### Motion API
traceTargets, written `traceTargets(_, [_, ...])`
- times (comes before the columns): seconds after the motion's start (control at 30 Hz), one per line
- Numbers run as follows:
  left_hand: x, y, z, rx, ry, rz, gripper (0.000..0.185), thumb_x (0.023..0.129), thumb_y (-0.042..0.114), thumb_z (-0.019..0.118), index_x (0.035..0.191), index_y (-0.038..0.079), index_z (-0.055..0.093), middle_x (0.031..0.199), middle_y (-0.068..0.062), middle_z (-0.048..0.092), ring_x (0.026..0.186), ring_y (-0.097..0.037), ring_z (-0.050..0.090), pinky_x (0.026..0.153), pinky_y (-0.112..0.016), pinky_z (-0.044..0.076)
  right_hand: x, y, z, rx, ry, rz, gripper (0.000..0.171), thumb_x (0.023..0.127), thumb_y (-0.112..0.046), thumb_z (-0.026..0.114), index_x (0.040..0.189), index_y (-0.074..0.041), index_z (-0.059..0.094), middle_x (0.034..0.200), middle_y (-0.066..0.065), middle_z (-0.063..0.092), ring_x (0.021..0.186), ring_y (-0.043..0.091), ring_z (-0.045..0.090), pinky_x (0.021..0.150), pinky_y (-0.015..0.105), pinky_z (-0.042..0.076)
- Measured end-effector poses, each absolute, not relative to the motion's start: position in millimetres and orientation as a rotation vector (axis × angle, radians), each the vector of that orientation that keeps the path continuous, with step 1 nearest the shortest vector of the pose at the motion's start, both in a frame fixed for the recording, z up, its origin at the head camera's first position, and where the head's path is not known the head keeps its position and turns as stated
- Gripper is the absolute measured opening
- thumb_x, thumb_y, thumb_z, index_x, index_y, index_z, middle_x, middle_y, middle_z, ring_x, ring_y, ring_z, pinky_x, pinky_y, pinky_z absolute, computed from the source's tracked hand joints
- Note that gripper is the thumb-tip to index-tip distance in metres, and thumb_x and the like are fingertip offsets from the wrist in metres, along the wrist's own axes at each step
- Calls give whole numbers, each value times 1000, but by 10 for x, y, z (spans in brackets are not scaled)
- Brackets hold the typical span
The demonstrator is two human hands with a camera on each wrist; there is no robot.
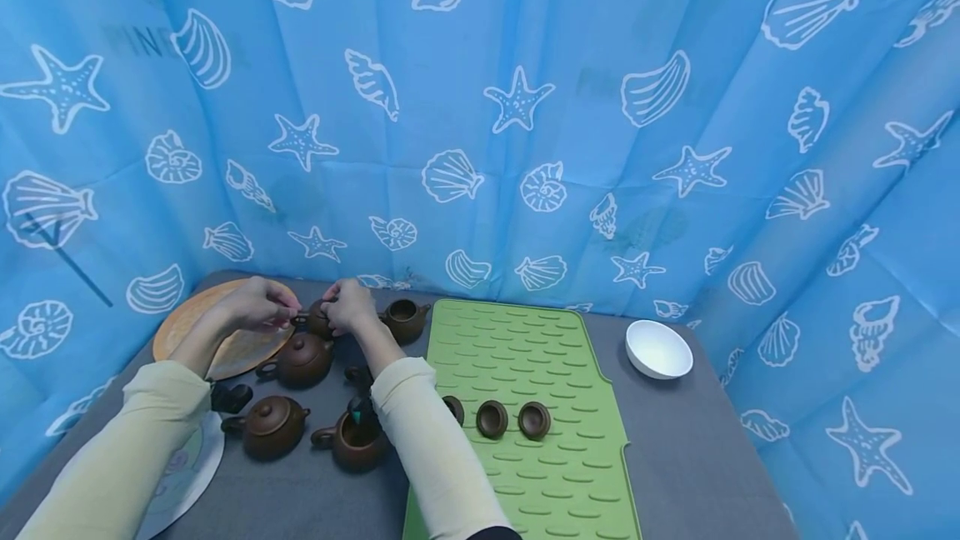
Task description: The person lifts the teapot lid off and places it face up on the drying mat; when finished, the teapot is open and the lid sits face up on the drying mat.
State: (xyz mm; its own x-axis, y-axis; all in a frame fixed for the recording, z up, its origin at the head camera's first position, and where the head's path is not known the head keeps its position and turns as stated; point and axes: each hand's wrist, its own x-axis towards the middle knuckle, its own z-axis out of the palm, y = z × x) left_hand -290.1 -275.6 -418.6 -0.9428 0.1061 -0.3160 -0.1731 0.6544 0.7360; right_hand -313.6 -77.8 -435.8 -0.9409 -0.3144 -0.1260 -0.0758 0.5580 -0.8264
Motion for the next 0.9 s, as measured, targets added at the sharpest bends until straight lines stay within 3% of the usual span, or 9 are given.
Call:
traceTargets(0.17, [-2907, -2748, -4201, -47, 2547, 1171, 26, 107, 3, 57, 126, -9, 72, 107, -21, 75, 95, -26, 72, 84, -38, 65, -3137, -732, -4347, -335, 2446, -1424, 12, 110, -12, 63, 116, -4, 70, 78, 2, 59, 65, 13, 61, 80, 46, 68])
traceTargets(0.4, [-2910, -2769, -4201, -51, 2554, 1170, 26, 107, 3, 58, 125, -9, 72, 108, -22, 75, 94, -27, 73, 83, -37, 65, -3170, -522, -4278, -407, 2237, -1623, 17, 110, -11, 62, 122, 1, 68, 86, 1, 61, 70, 11, 62, 79, 43, 67])
traceTargets(0.7, [-2887, -2751, -4187, -61, 2556, 1179, 24, 107, 3, 59, 124, -9, 72, 107, -22, 75, 95, -27, 73, 84, -39, 65, -3169, -145, -4122, -507, 2230, -1643, 24, 110, -9, 63, 128, 6, 68, 100, 8, 64, 68, 14, 66, 92, 59, 64])
traceTargets(0.8, [-2881, -2749, -4192, -55, 2555, 1181, 24, 107, 2, 58, 124, -10, 72, 107, -22, 75, 96, -29, 73, 84, -38, 65, -3140, 31, -4049, -570, 2300, -1568, 26, 110, -11, 63, 129, 5, 68, 119, 18, 68, 77, 33, 73, 86, 53, 66])
traceTargets(0.9, [-2878, -2744, -4198, -50, 2554, 1183, 25, 107, 1, 58, 124, -10, 72, 107, -22, 74, 97, -30, 73, 82, -37, 65, -3105, 236, -3985, -634, 2347, -1493, 25, 110, -13, 63, 129, 3, 68, 135, 23, 67, 82, 38, 72, 75, 40, 65])
